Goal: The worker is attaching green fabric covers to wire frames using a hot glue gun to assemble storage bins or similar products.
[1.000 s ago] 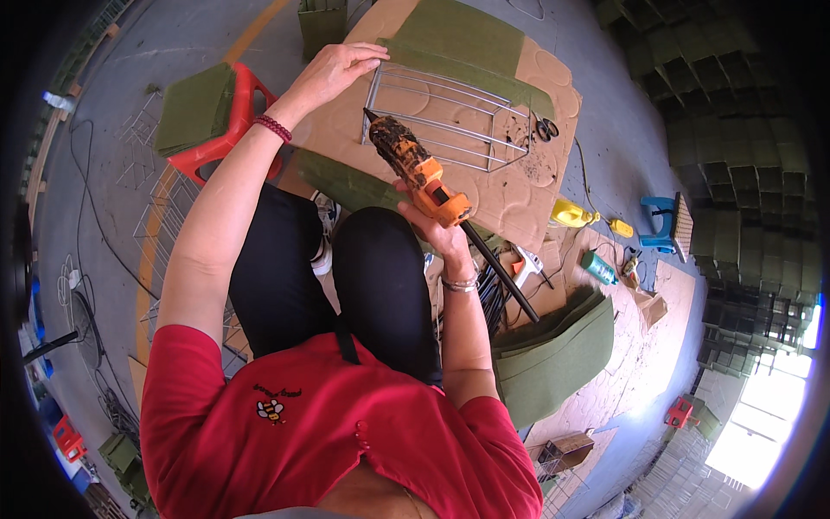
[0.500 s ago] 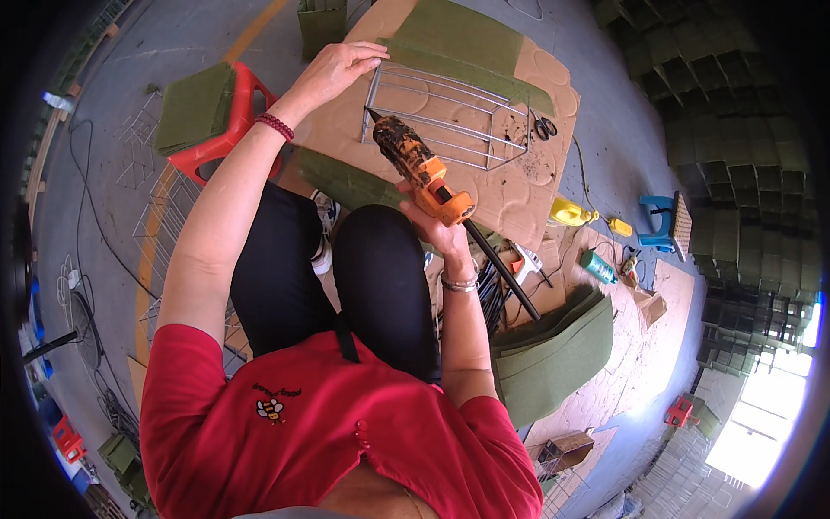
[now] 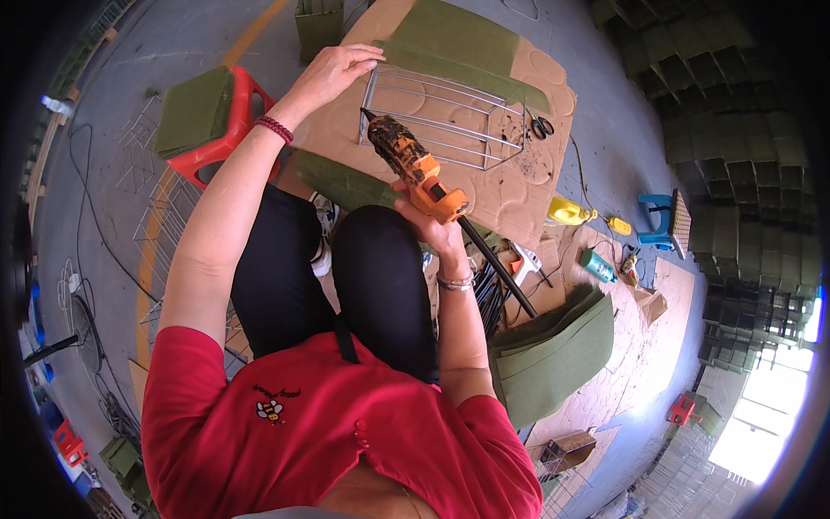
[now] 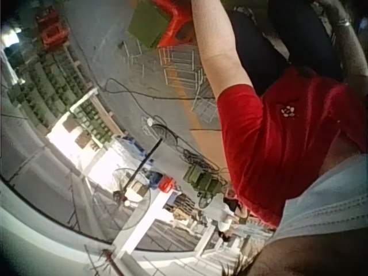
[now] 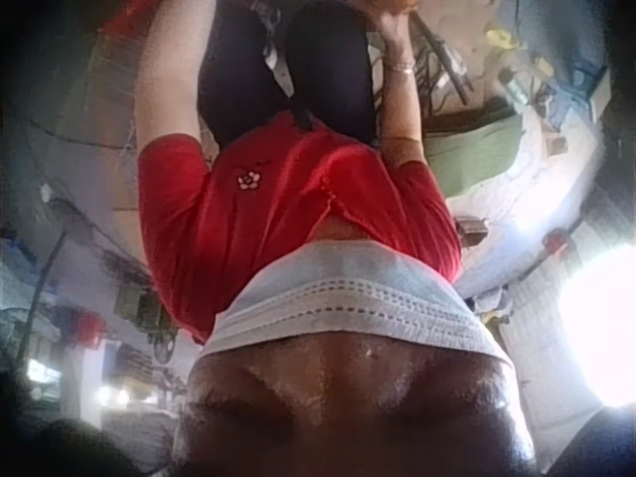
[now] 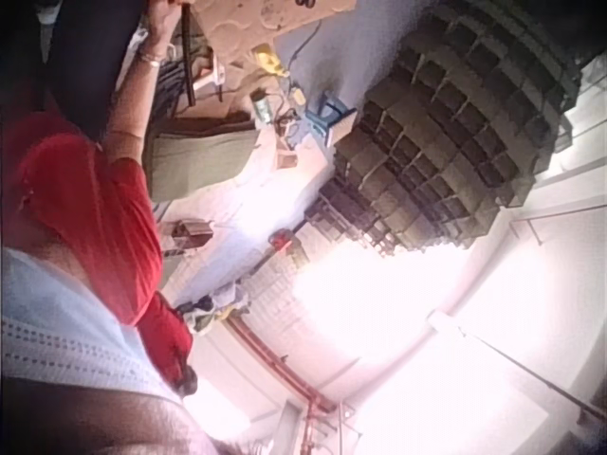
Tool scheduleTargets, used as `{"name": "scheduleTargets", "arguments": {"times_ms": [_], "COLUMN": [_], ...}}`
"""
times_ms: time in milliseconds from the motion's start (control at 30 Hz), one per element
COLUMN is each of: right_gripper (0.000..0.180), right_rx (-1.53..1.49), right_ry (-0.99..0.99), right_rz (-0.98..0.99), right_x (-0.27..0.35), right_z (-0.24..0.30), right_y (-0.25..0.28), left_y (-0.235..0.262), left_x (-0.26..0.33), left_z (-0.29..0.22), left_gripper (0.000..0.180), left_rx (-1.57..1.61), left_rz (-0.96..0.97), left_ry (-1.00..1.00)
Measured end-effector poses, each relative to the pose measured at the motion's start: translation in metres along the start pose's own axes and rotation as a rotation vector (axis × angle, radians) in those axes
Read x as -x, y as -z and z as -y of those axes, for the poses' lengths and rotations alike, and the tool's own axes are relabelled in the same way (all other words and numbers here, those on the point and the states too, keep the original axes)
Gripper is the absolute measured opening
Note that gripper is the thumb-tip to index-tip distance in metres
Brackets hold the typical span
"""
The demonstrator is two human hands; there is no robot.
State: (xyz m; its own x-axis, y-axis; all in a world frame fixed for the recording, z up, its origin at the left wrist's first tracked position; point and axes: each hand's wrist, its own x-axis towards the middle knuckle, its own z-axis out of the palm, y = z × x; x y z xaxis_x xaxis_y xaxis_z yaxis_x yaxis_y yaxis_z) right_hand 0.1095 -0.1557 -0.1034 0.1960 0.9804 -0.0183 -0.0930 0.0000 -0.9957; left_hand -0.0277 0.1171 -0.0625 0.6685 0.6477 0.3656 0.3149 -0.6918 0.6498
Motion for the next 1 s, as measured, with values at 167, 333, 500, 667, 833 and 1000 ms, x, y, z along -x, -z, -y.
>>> {"name": "scheduleTargets", "arguments": {"times_ms": [167, 333, 500, 667, 833, 1000], "right_gripper": [0.029, 0.028, 0.027, 0.026, 0.026, 0.026], "right_rx": [0.029, 0.022, -0.01, 0.013, -0.003, -0.001], "right_ry": [0.026, 0.005, 0.034, 0.054, 0.057, 0.067], "right_rz": [0.003, -0.02, -0.03, -0.042, -0.049, -0.062], "right_x": [0.0006, 0.0019, 0.0031, 0.0043, 0.0058, 0.007], "right_z": [-0.002, -0.0042, -0.0067, -0.0087, -0.0088, -0.0067], "right_y": [0.0015, 0.0032, 0.0043, 0.0066, 0.0085, 0.0087], "left_y": [0.001, 0.0012, 0.0015, 0.0024, 0.0032, 0.003], "left_x": [0.0012, 0.0022, 0.003, 0.0033, 0.0033, 0.0034], "left_z": [0.0012, 0.0, -0.0004, -0.0005, -0.0019, -0.003], "left_gripper": [0.027, 0.031, 0.031, 0.03, 0.03, 0.03], "left_rx": [0.016, 0.018, 0.035, 0.018, 0.012, 0.003], "left_rz": [0.003, -0.03, -0.026, -0.024, -0.026, -0.038], "left_ry": [0.012, -0.024, -0.011, -0.025, -0.028, -0.028]}}
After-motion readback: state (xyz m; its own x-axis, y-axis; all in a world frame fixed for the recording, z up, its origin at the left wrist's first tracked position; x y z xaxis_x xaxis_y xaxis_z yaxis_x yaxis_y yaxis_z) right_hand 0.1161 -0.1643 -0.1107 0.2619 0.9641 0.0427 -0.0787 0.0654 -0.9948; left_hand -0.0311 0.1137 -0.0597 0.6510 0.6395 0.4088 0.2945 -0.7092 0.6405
